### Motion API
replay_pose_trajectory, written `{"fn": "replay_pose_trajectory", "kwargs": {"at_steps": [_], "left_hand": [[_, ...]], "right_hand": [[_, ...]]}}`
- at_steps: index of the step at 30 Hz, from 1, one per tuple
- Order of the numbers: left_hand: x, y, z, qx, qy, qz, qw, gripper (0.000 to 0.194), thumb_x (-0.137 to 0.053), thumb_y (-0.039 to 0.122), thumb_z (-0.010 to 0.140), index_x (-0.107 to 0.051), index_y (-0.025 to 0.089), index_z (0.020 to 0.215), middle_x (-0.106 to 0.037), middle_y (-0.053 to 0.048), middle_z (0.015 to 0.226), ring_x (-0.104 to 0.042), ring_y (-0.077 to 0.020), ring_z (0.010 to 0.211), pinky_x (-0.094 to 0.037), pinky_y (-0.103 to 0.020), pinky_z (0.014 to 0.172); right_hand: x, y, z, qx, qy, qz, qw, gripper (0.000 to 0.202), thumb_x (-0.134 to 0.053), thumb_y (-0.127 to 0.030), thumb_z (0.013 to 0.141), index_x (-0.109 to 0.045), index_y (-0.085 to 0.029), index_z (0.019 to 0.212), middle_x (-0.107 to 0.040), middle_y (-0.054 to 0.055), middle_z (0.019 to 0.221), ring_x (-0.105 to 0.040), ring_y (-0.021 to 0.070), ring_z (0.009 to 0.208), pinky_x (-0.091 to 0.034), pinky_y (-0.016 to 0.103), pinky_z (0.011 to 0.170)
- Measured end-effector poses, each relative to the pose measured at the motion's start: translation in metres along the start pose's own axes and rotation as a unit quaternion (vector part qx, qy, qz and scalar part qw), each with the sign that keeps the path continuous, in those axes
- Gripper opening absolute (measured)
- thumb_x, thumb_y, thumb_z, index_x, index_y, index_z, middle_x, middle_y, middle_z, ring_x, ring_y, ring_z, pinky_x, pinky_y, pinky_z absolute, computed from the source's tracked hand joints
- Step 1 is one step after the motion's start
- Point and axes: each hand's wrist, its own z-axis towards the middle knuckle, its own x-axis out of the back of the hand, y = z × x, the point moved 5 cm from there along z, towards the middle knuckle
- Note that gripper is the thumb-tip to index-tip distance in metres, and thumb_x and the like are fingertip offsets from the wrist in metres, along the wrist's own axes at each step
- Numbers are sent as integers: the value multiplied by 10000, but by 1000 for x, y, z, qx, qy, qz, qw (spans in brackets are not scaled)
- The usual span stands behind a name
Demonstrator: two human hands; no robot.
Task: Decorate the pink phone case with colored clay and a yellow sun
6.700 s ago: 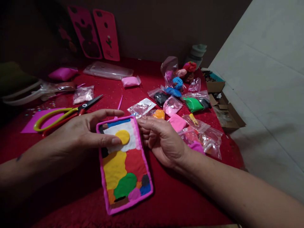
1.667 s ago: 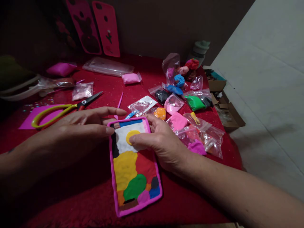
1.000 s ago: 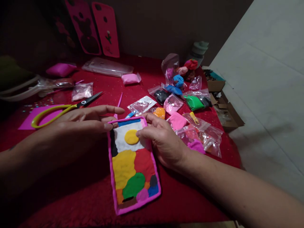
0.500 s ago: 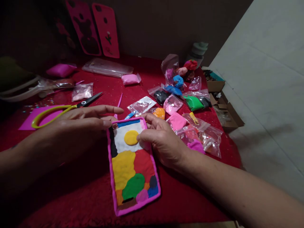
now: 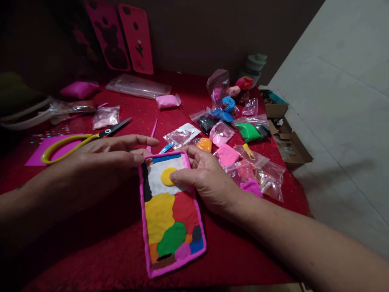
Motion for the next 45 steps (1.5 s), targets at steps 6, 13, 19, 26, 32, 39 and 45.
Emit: {"fn": "replay_pose_trajectory", "kwargs": {"at_steps": [6, 13, 19, 26, 32, 39, 45], "left_hand": [[1, 0, 1, 2, -1, 8, 1000, 348, -730, 167, 657, -676, 169, 1000, -679, -38, 730, -709, -259, 764, -565, -378, 730], [0, 0, 1, 1, 4, 10, 1000, 367, -719, 145, 648, -666, 165, 1011, -692, -44, 740, -716, -274, 779, -571, -385, 723], [0, 3, 0, -6, -5, -2, 1000, 321, -732, 172, 682, -666, 162, 996, -669, -28, 669, -717, -268, 765, -575, -380, 716], [-3, -5, 2, -2, -50, 11, 999, 483, -803, 147, 647, -619, 180, 1092, -743, -60, 871, -719, -226, 784, -563, -294, 689], [-6, -9, -1, 9, -42, 20, 999, 476, -787, 100, 653, -605, 199, 1082, -714, -14, 813, -714, -226, 823, -554, -312, 754], [-8, -11, -1, 3, -39, 6, 999, 499, -796, 114, 634, -596, 184, 1086, -728, -31, 851, -709, -214, 801, -544, -312, 748], [-9, -14, 0, 9, -24, 14, 1000, 625, -813, 113, 589, -549, 189, 1151, -712, -2, 796, -703, -208, 752, -548, -303, 697]], "right_hand": [[-1, -3, -2, -19, 16, -7, 1000, 280, -669, -72, 635, -610, -192, 881, -688, -6, 750, -626, 139, 626, -524, 272, 637], [-2, -5, -1, -15, 10, -1, 1000, 270, -657, -47, 626, -606, -185, 852, -658, -29, 681, -616, 128, 594, -519, 260, 623], [-5, -7, 0, -3, 22, 21, 1000, 331, -668, -47, 616, -607, -191, 908, -701, -7, 739, -652, 160, 623, -556, 331, 675], [-5, -8, -1, 4, 42, 60, 997, 337, -659, -63, 594, -582, -197, 894, -729, 23, 793, -703, 218, 731, -559, 398, 769], [-6, -6, -1, 3, 25, 53, 998, 291, -718, -114, 652, -583, -195, 897, -736, 30, 822, -708, 203, 715, -565, 364, 733], [-1, 1, -1, 20, 6, -8, 1000, 361, -784, -137, 686, -624, -210, 1001, -724, 10, 887, -693, 172, 765, -561, 317, 752], [-1, 1, -1, 13, 13, -13, 1000, 370, -755, -86, 669, -606, -206, 987, -697, -12, 819, -669, 152, 694, -556, 310, 708]]}}
